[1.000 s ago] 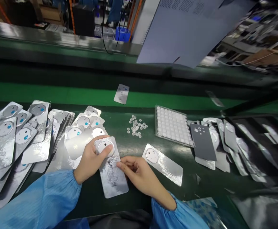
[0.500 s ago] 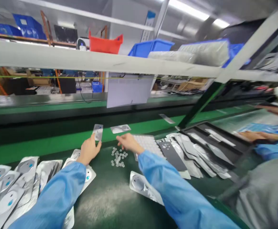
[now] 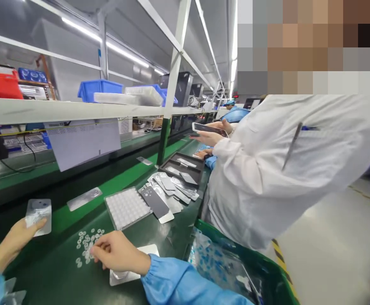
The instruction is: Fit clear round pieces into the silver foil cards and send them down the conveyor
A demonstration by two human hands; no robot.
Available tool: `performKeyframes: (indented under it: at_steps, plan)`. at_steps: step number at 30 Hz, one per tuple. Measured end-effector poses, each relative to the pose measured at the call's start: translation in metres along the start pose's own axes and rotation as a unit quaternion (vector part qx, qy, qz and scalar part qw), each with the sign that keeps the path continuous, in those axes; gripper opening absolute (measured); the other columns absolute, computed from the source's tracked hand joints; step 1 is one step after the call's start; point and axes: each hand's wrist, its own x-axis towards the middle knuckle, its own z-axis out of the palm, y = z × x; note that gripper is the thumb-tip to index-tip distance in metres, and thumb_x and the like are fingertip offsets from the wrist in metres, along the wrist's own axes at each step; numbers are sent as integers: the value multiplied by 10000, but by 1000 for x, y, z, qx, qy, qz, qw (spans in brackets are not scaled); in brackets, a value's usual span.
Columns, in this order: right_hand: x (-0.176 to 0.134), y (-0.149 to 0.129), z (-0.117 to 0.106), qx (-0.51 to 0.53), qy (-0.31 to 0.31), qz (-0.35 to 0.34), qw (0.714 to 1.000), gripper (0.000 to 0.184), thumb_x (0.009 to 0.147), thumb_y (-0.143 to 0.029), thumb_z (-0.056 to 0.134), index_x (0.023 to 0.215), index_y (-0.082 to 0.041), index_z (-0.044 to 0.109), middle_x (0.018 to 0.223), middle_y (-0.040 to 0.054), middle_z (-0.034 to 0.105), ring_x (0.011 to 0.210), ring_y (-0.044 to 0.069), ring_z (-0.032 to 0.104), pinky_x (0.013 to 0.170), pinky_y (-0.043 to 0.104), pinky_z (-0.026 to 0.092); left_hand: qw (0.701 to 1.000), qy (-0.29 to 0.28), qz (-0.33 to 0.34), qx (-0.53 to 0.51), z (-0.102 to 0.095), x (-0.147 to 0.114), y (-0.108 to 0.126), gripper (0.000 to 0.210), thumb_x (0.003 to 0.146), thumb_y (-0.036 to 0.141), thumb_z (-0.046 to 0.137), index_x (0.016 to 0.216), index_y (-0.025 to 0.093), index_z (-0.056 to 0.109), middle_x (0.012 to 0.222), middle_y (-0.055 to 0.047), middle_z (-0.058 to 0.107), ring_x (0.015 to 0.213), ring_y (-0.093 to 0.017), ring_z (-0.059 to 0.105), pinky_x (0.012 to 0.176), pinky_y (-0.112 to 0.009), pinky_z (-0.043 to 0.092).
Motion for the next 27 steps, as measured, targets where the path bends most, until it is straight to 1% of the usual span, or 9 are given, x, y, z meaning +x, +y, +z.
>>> performKeyframes:
  at_steps: [2,4,7,9,12,15,21,25,27]
  plan:
    - [1,-1,7,6,-18,-26,999,205,960,-362,675,983,-165,726,725,-4,673,592,131,662,519,180,462,984,-25,-81,-154,1,-52,4,523,616,758,777,800,279,676,786,47,802,969,-340,742,892,-470,597]
    - [-5,-2,24,38,-73,-30,996,267,980,-425,655,1075,-176,681,746,-5,671,595,139,672,492,184,449,972,-30,-107,-209,8,-117,8,480,642,671,836,926,296,738,1030,33,820,1081,-358,716,1003,-504,554]
    - [-28,2,54,83,-172,-31,981,323,1037,-483,544,954,-177,606,660,-25,611,524,130,642,476,194,427,966,-39,-88,-238,25,-200,12,485,752,646,770,1009,236,764,1144,-63,796,1162,-387,692,1083,-543,511]
    - [-46,8,68,67,-223,-32,972,393,1051,-518,503,824,-197,522,571,-49,540,503,132,630,500,203,418,951,-29,-111,-287,35,-231,8,496,803,572,770,1094,172,747,1168,-129,782,1145,-380,707,1058,-531,535]
    - [-66,18,79,12,-272,-12,962,453,1059,-538,467,734,-228,415,512,-57,491,491,147,617,513,223,400,890,2,-168,-424,41,-249,-5,501,795,453,831,1173,145,716,1204,-155,769,1105,-336,737,977,-444,592]
    - [-77,21,86,-45,-287,-17,957,444,1077,-498,426,721,-233,411,513,-40,533,492,152,596,540,241,400,827,17,-211,-522,40,-256,-11,438,752,388,879,1080,131,744,1132,-153,787,1044,-308,760,852,-343,623]
    - [-85,17,86,-112,-288,-46,950,436,1091,-443,432,722,-220,495,567,-10,627,530,158,614,559,256,419,780,14,-256,-571,42,-263,-9,358,715,386,888,907,120,745,908,-125,800,825,-272,777,661,-288,612]
    - [-82,11,78,-118,-136,-142,973,255,1087,-342,505,984,-202,691,737,9,713,571,144,639,529,244,467,794,-24,-250,-554,46,-269,-10,332,747,413,850,847,115,745,764,-88,765,690,-211,735,651,-271,587]
    - [-80,7,77,-139,-40,-238,960,161,1073,-233,543,1108,-204,698,859,27,736,654,143,669,584,238,517,806,-39,-233,-543,48,-271,-9,311,785,422,817,831,126,735,714,-55,731,674,-192,708,654,-262,566]
